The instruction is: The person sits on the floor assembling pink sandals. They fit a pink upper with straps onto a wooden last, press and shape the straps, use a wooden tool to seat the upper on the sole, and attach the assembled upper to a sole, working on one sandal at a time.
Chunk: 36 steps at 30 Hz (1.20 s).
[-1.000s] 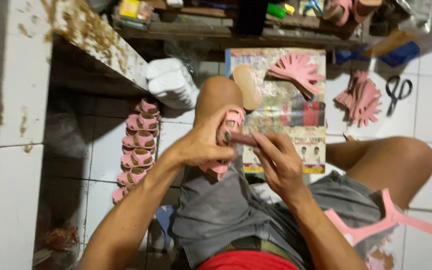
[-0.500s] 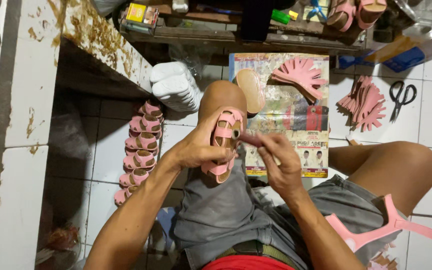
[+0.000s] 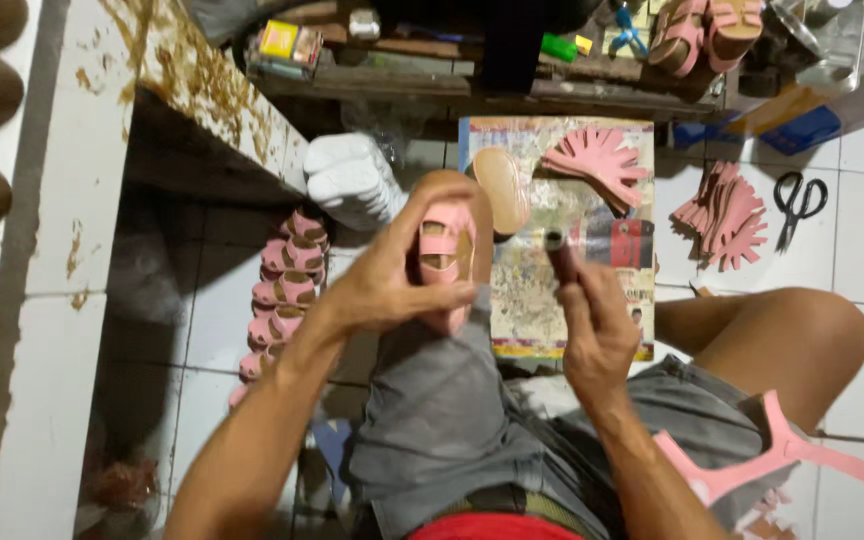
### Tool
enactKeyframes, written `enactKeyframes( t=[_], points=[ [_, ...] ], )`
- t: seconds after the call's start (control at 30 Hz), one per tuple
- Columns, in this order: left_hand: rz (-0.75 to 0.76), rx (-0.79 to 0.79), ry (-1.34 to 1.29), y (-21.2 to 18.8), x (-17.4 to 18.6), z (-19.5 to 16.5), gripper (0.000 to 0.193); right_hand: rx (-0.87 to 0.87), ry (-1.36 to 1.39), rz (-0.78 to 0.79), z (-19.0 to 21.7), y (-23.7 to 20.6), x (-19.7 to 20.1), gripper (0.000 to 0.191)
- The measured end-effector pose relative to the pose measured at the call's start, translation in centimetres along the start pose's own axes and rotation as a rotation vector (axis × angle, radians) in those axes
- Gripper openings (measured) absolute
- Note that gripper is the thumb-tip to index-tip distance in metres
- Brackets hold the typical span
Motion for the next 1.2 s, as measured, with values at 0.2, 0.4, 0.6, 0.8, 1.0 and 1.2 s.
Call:
enactKeyframes(
  t=[0.2,0.4,0.6,0.8,1.0,1.2],
  points=[
    [0.116,0.297,0.305,2.4,-0.5,1.2,0.074,0.31,-0.131,0.107,3.5,2.1,-2.3,0.037],
    [0.066,0.16,0.36,2.3,-0.8,0.6,0.071,0.342,-0.199,0.102,3.7,3.1,-1.2,0.036],
    [0.194,0.336,0.327,2.2,-1.5,2.2,0.076,0.339,-0.165,0.113,3.8,2.3,-1.5,0.04],
    [0.002,0.015,0.322,2.3,-0.7,-0.5,0.068,0.33,-0.16,0.103,4.0,2.6,-1.4,0.04],
    [0.081,0.135,0.28,2.1,-0.9,0.9,0.077,0.427,-0.203,0.078,4.4,2.1,-2.4,0.042],
    [0.033,0.187,0.275,1.9,-0.4,1.7,0.078,0.36,-0.176,0.088,3.8,2.8,-1.6,0.039]
  ],
)
Point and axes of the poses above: each hand's wrist, its own y-axis towards the middle knuckle, its own x-axis out of the back of the hand, z = x × y, the point moved 7 cm from there along y, towards the middle knuckle, and after that the axes turned 1 degree about -z, right-handed, at the moved point
